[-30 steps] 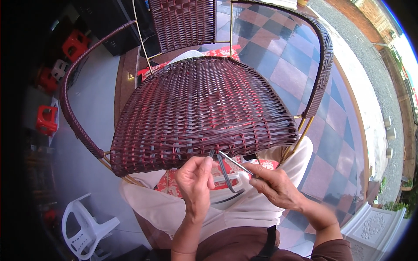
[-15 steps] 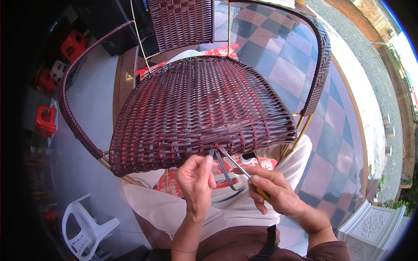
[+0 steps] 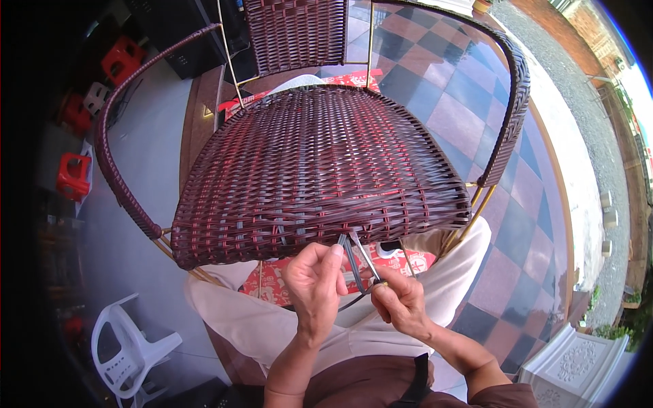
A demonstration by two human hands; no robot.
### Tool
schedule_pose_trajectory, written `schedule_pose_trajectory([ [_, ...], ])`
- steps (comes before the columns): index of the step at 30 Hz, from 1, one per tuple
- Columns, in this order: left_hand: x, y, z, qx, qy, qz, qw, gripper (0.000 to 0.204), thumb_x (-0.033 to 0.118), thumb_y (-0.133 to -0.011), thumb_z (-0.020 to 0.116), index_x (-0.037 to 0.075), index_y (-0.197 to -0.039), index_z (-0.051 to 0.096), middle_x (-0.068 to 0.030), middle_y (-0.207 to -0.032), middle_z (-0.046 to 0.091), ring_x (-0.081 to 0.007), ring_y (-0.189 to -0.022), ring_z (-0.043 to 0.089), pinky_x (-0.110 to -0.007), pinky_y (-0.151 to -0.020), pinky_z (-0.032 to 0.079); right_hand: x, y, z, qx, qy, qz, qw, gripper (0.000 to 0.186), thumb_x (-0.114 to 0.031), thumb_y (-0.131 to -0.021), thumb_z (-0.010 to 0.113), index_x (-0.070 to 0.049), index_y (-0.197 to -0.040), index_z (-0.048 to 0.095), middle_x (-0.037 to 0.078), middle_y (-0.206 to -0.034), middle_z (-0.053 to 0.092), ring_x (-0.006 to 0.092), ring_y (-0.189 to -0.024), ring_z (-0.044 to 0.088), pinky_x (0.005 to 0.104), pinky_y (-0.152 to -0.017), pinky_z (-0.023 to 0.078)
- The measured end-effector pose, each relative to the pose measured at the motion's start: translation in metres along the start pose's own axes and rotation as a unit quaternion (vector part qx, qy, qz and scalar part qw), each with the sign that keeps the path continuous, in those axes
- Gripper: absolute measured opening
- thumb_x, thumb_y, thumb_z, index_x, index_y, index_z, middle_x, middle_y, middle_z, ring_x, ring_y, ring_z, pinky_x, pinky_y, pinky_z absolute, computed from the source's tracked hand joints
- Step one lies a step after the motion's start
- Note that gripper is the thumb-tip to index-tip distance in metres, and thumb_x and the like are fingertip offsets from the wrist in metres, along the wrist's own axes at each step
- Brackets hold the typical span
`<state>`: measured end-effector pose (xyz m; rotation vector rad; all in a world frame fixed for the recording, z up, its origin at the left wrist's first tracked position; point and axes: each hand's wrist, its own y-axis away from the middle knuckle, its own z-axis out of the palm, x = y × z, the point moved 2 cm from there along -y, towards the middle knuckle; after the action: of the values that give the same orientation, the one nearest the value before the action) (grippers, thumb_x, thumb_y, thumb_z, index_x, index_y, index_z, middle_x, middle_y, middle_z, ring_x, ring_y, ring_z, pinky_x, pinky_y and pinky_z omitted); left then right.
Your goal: The person repairs a woven chair by weaving a strip of material into the existing frame and securing it using a screwdriver and hands.
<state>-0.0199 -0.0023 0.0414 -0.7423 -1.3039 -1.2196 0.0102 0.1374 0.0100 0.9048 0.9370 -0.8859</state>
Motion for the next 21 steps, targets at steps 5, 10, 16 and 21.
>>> schedule_pose_trajectory([
  [5,-0.002,0.000,0.005,0.014,-0.012,0.014,1.000,0.028,0.013,-0.091,0.053,0.006,-0.064,0.051,0.0033,-0.046,0.044,-0.0013,-0.036,0.034,-0.018,-0.033,0.022,0.002,-0.004,-0.005,0.013,0.080,-0.043,0.996,0.032,-0.010,-0.091,0.052,0.002,-0.121,0.053,-0.003,-0.057,0.046,0.0037,-0.050,0.039,0.0209,-0.045,0.032],
  [10,-0.003,0.000,0.012,0.034,-0.023,0.033,0.999,0.029,0.014,-0.092,0.053,0.007,-0.064,0.049,0.0037,-0.044,0.043,-0.0015,-0.036,0.033,-0.018,-0.034,0.022,0.004,-0.006,-0.007,0.015,0.102,-0.059,0.993,0.033,-0.007,-0.089,0.053,0.002,-0.120,0.053,0.000,-0.058,0.049,0.0057,-0.052,0.042,0.0223,-0.048,0.036],
  [16,-0.007,0.001,0.019,0.066,-0.055,0.053,0.995,0.029,0.016,-0.093,0.053,0.005,-0.067,0.051,0.0020,-0.044,0.045,-0.0024,-0.035,0.036,-0.017,-0.035,0.026,0.005,-0.007,-0.007,0.019,0.131,-0.087,0.987,0.033,-0.008,-0.088,0.056,0.004,-0.119,0.053,0.004,-0.063,0.054,0.0084,-0.053,0.045,0.0237,-0.050,0.038],
  [21,-0.006,0.002,0.016,0.060,-0.059,0.037,0.996,0.027,0.017,-0.094,0.052,0.003,-0.072,0.054,-0.0001,-0.046,0.048,-0.0036,-0.036,0.040,-0.016,-0.035,0.030,0.004,-0.007,-0.008,0.020,0.148,-0.084,0.985,0.033,-0.009,-0.088,0.057,0.005,-0.118,0.054,0.005,-0.064,0.054,0.0087,-0.054,0.046,0.0238,-0.050,0.038],
])
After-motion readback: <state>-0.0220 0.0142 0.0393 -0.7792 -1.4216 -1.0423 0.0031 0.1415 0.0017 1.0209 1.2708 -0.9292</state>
